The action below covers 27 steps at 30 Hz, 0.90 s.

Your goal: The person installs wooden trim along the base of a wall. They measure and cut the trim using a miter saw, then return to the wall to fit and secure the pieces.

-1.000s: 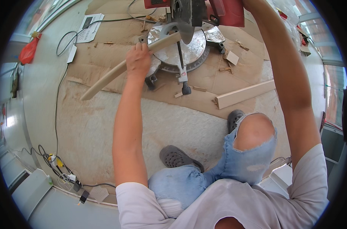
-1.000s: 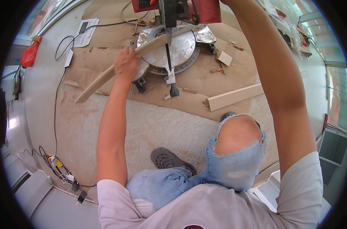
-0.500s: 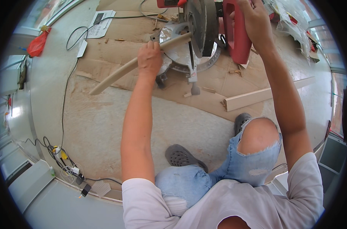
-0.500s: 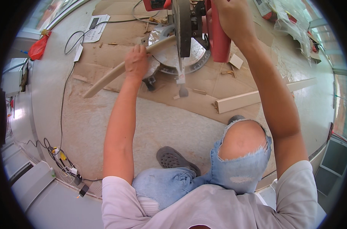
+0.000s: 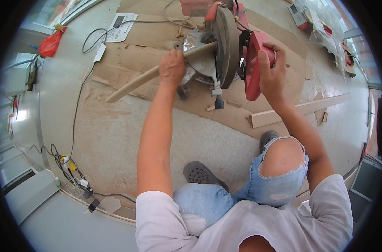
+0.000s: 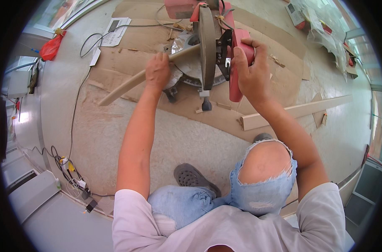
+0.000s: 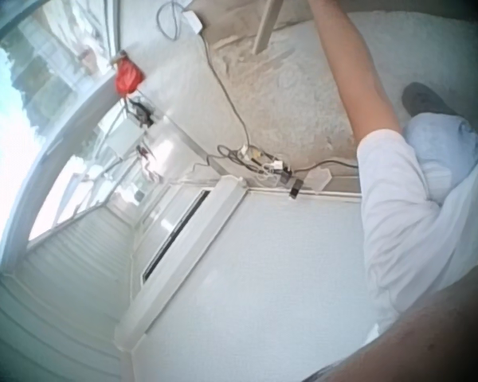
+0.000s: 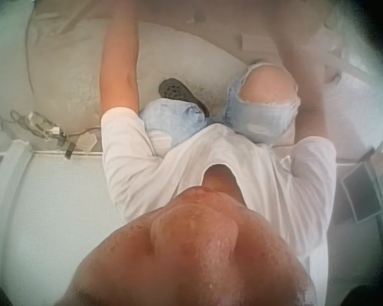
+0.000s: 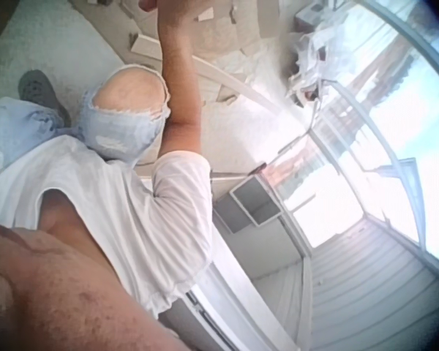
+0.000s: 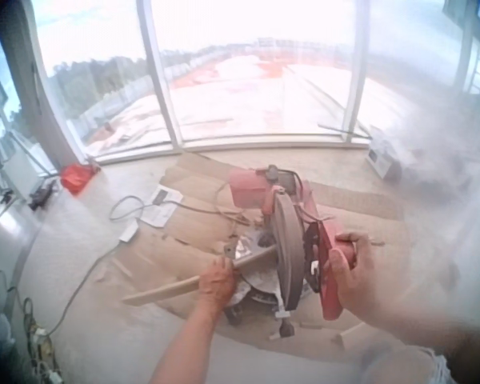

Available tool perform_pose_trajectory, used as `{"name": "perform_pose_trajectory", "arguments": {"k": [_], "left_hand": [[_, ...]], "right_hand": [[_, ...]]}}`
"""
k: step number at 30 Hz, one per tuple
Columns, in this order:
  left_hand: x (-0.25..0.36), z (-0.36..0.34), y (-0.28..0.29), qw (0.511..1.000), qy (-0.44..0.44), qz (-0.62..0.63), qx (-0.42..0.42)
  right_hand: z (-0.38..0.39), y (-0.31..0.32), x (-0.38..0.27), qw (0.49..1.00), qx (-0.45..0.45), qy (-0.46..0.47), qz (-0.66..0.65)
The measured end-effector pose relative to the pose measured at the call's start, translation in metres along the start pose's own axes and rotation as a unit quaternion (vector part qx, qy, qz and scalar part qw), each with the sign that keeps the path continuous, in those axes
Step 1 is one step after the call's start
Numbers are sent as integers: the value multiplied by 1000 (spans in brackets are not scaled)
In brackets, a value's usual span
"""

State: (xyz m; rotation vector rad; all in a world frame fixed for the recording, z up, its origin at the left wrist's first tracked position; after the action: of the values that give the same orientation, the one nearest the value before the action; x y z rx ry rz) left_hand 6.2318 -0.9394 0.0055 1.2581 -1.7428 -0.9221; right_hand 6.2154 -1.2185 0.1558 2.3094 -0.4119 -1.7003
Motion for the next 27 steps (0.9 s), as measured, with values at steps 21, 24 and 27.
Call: {"name": "perform_pose_trajectory", "arguments": {"k": [21, 24, 27], "left_hand": [[-86, 138, 106, 914, 253, 43, -313], [-67, 165, 147, 860, 337, 178, -340], [-37, 176, 180, 826, 376, 243, -343]], "right_hand": [[-220, 24, -58, 985, -129, 95, 59], [-119, 67, 40, 976, -116, 82, 167], [30, 122, 201, 835, -337, 25, 433]]}}
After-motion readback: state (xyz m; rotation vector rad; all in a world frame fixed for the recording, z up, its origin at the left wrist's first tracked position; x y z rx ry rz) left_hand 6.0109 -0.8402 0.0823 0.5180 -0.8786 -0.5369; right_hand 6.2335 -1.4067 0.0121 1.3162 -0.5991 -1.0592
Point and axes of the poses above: each hand's wrist, its own z-axis away from the middle knuckle, its own y-axis out of the back of the hand, x = y × z, the point moved 7 cm from there along -z, towards the middle knuckle, and after that the axes turned 2 degrees about z, right-handed, at the moved point
